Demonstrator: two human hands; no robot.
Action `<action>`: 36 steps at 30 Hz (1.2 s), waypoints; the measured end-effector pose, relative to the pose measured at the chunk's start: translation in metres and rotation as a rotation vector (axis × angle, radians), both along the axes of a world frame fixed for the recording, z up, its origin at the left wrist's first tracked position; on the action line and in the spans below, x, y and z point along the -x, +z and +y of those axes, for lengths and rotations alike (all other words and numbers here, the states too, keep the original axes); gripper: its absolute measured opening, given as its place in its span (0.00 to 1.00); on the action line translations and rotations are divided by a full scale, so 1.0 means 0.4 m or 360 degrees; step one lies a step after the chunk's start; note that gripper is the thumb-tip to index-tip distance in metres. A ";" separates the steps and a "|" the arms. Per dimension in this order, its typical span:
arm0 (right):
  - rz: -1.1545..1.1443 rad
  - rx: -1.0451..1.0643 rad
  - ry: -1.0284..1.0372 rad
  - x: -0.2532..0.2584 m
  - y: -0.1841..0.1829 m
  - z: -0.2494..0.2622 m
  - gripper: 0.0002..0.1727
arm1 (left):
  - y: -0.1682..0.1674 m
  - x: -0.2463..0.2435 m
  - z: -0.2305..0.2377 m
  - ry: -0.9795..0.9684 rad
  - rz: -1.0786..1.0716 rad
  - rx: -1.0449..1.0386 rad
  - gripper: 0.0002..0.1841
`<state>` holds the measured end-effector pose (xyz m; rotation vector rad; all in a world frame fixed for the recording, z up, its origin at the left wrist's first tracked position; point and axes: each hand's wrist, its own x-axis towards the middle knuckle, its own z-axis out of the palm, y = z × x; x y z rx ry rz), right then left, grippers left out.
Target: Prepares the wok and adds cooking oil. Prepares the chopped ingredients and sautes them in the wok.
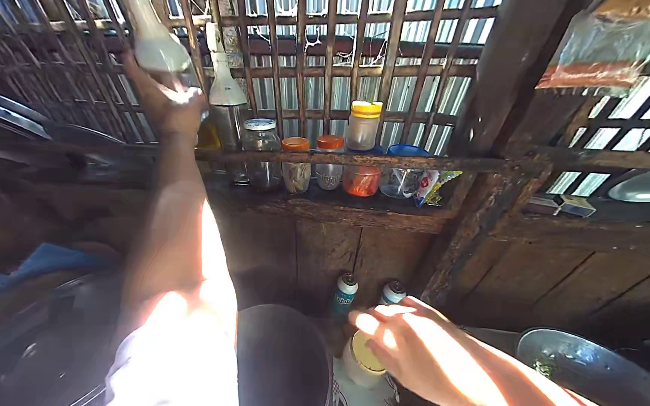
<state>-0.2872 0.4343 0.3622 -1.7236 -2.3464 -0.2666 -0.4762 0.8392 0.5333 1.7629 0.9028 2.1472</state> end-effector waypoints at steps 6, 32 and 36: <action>0.0370 -0.0565 -0.0107 -0.026 0.089 0.013 0.33 | 0.117 0.038 -0.329 0.0121 0.0436 0.0011 0.31; 0.0723 -0.0874 -0.1292 -0.267 -0.440 -0.882 0.49 | -0.618 -0.529 -1.482 -0.2098 0.0534 0.1516 0.36; 0.0553 -0.0823 -0.1406 -0.349 -0.488 -1.031 0.48 | -0.677 -0.632 -1.598 -0.2159 0.0595 0.1575 0.39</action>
